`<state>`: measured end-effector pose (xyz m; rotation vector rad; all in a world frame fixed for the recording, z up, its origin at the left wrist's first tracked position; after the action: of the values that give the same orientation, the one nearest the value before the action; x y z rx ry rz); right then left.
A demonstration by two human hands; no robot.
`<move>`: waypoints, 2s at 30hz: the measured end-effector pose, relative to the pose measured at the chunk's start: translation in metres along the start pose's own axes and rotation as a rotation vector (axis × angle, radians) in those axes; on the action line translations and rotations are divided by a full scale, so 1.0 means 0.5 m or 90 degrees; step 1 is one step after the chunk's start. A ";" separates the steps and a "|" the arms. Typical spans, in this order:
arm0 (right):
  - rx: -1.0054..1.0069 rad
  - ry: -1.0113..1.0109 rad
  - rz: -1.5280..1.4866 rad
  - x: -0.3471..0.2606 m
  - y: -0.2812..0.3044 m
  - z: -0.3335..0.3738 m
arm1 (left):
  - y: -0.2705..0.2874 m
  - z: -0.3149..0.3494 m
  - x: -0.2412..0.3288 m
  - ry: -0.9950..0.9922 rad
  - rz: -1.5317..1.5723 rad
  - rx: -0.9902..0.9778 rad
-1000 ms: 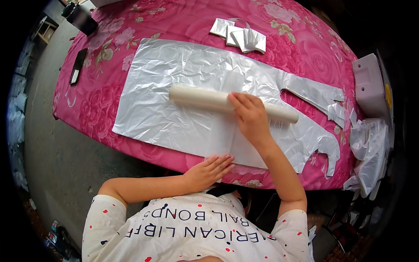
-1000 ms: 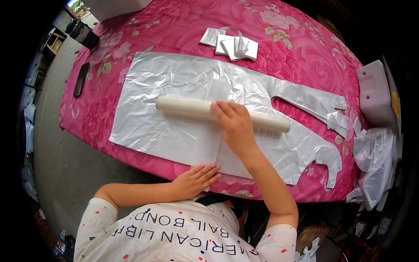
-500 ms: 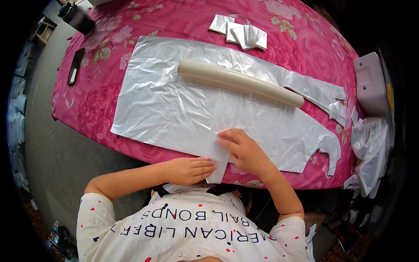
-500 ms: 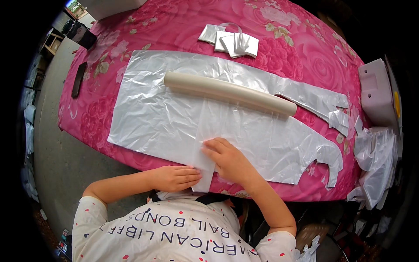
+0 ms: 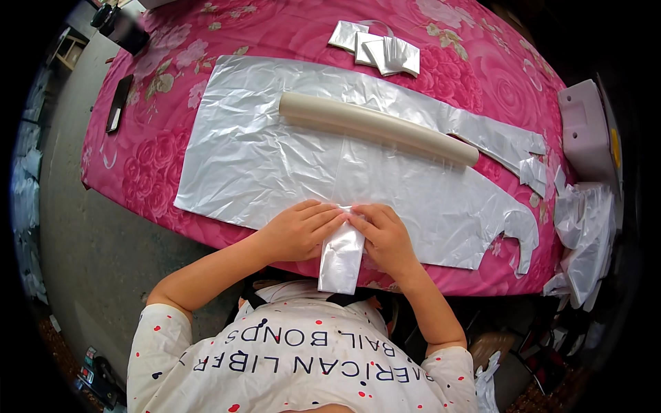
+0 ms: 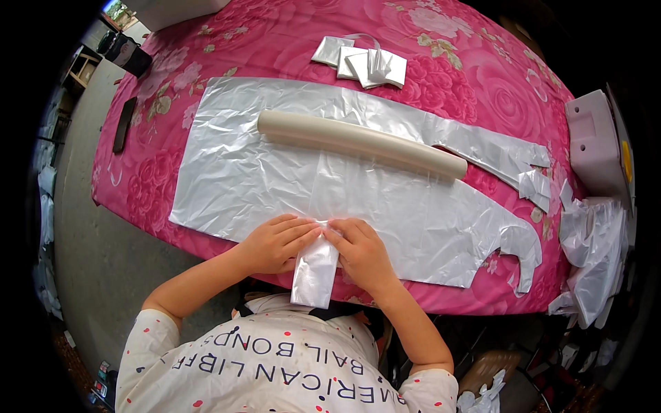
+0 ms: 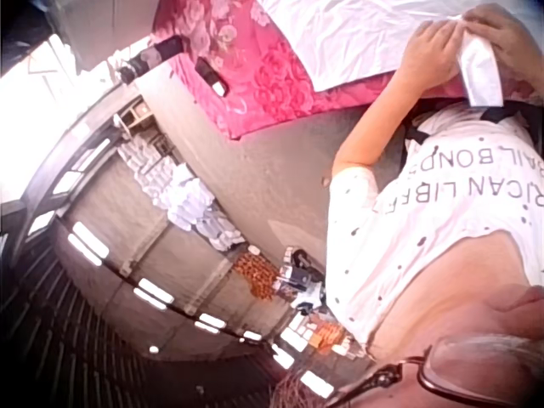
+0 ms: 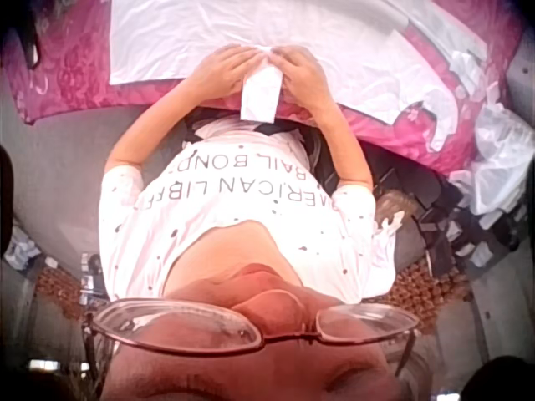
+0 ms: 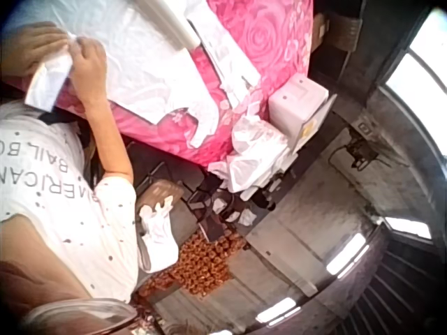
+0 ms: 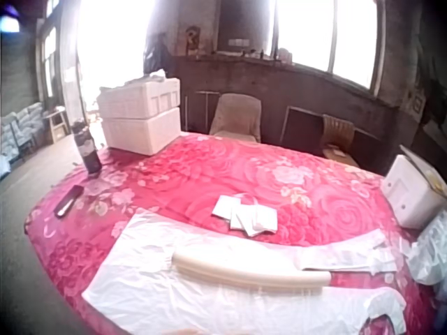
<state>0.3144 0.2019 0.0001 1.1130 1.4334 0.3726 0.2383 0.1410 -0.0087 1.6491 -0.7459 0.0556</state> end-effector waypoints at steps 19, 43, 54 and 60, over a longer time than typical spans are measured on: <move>0.095 -0.246 0.207 0.055 0.051 -0.050 | -0.026 -0.041 -0.037 0.149 -0.022 -0.040; -0.026 0.155 0.116 -0.009 0.008 -0.011 | 0.018 -0.005 0.006 -0.015 -0.057 0.081; 0.012 -0.241 -0.150 0.115 0.022 -0.025 | 0.013 -0.011 -0.105 0.367 0.226 0.027; -0.076 -0.449 -0.181 0.175 0.002 -0.049 | -0.003 -0.008 -0.180 0.530 0.358 0.119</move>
<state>0.3087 0.2806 -0.0452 0.8084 0.9020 -0.1358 0.1695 0.1837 -0.0481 1.3538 -0.5273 1.1643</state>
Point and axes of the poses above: each hand's wrist, its own z-axis away from the middle knuckle, its own y-axis out of the back of the hand, x = y × z, the point moved 10 cm from there along -z, towards the middle knuckle, and after that the axes turned 5 degrees about -x, right-handed, at the moved point
